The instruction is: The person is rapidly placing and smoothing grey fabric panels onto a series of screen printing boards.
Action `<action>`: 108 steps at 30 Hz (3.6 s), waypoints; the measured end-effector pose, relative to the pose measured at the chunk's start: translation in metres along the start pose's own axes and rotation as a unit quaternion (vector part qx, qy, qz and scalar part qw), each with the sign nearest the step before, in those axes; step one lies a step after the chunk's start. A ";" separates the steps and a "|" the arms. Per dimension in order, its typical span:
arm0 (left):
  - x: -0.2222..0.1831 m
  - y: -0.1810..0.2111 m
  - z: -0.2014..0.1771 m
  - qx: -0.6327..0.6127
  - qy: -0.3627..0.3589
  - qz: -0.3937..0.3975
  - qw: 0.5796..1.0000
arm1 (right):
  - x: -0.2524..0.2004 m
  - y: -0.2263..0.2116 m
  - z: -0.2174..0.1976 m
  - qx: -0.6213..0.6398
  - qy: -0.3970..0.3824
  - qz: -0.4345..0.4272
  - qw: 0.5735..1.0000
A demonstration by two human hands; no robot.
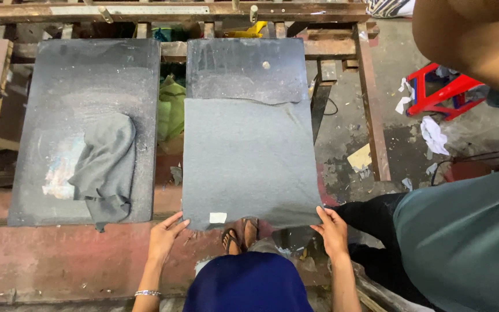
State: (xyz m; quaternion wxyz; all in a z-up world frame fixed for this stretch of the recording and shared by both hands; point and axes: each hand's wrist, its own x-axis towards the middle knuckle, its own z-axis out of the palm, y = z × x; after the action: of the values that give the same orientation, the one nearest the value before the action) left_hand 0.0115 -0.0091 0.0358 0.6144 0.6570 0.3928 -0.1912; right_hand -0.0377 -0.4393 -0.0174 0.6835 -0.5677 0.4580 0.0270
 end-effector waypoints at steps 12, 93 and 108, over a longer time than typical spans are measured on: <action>-0.007 0.010 0.000 0.075 0.019 -0.026 0.997 | 0.010 0.011 -0.002 0.025 0.017 -0.005 1.000; 0.266 0.170 0.131 0.154 0.274 0.407 0.858 | 0.272 -0.139 0.170 -0.222 0.162 -0.395 0.877; 0.211 0.168 0.162 0.359 0.268 0.565 0.693 | 0.202 -0.161 0.199 -0.424 0.178 -0.538 0.707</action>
State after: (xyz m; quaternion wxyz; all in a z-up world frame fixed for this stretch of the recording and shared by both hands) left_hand 0.3055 -0.0937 -0.0364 0.1925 0.9491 -0.0033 0.2492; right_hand 0.2871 -0.4346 -0.0419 0.1757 -0.9420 0.1278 -0.2558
